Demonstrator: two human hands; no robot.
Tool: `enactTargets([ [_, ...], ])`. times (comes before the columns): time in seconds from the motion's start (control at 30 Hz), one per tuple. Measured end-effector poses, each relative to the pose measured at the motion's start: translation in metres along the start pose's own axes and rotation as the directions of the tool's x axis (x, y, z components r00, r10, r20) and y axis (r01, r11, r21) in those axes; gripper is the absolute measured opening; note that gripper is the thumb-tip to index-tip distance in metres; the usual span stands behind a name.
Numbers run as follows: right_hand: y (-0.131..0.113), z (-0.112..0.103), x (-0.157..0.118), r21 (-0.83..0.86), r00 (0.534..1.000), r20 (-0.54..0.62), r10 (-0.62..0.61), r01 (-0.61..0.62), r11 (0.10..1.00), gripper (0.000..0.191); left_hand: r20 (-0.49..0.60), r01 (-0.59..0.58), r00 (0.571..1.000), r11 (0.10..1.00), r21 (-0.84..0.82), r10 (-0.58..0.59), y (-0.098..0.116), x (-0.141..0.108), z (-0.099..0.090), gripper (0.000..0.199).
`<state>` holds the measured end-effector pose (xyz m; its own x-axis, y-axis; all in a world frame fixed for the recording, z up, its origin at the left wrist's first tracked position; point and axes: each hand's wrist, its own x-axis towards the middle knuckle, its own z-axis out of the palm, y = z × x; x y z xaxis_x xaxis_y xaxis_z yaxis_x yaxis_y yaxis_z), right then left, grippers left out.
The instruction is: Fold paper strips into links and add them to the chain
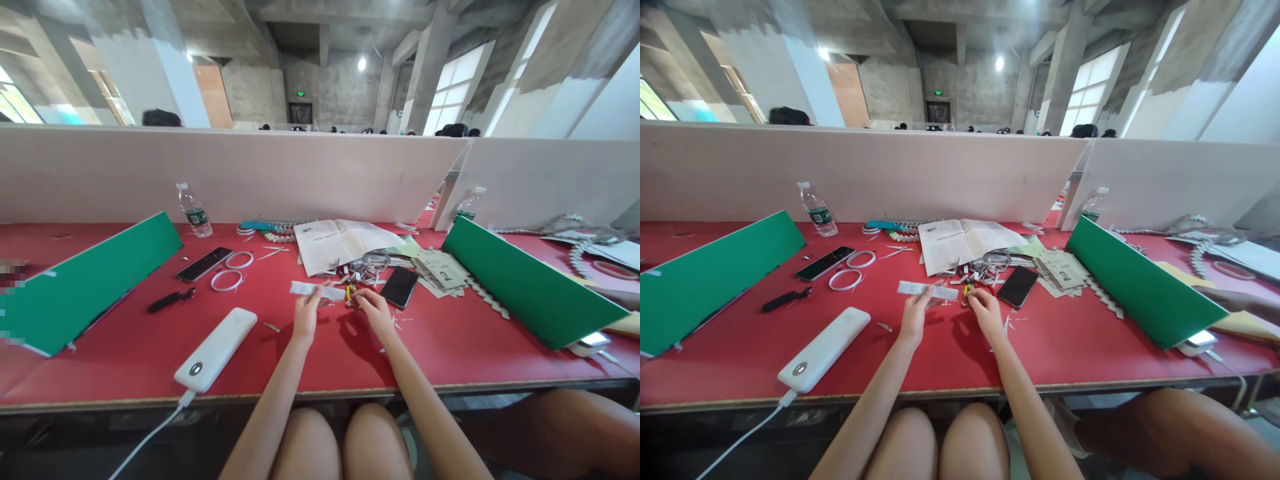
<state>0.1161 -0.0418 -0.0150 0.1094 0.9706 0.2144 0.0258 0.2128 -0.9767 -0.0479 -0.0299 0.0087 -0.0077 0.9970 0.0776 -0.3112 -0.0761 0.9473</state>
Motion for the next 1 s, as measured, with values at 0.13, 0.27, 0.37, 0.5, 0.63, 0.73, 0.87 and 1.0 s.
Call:
enactTargets([
  [0.13,-0.0056,0.0052,-0.0027,-0.069,0.996,0.074,-0.047,0.052,0.996,0.024,0.134,0.136,0.981,0.99,0.038,-0.14,-0.0028,-0.0024,0.0042,0.044],
  [0.27,-0.007,0.0066,-0.004,-0.161,0.987,0.142,-0.078,0.101,0.982,0.018,0.148,0.204,0.967,0.979,0.028,-0.206,-0.0029,-0.0021,0.0035,0.045],
  [0.37,-0.0052,0.0066,-0.004,-0.179,0.99,0.109,-0.093,0.111,0.978,0.02,0.099,0.202,0.975,0.979,0.0,-0.201,-0.001,-0.0007,0.0015,0.046],
  [0.5,-0.0048,0.0072,-0.0034,-0.115,0.99,0.087,-0.114,0.123,0.986,0.025,0.125,0.244,0.963,0.969,-0.026,-0.239,0.0021,-0.0016,0.0015,0.047],
  [0.63,-0.0038,0.0063,-0.0029,-0.08,0.992,0.089,-0.093,0.1,0.992,0.021,0.245,0.3,0.925,0.954,0.004,-0.291,0.0022,-0.0035,0.002,0.046],
  [0.73,-0.003,0.0056,-0.0031,-0.054,0.993,0.057,-0.104,0.107,0.993,0.02,0.221,0.306,0.928,0.952,0.013,-0.301,0.0013,-0.0029,0.0014,0.048],
  [0.87,-0.0034,0.0054,-0.0022,0.003,0.996,0.065,-0.064,0.064,0.998,0.022,0.246,0.32,0.921,0.947,-0.037,-0.301,0.0009,-0.002,0.0019,0.049],
  [1.0,-0.0014,0.0029,0.0008,0.077,1.0,-0.003,-0.014,0.015,0.997,0.028,0.13,0.255,0.96,0.966,-0.045,-0.247,-0.0002,-0.0002,0.001,0.039],
])
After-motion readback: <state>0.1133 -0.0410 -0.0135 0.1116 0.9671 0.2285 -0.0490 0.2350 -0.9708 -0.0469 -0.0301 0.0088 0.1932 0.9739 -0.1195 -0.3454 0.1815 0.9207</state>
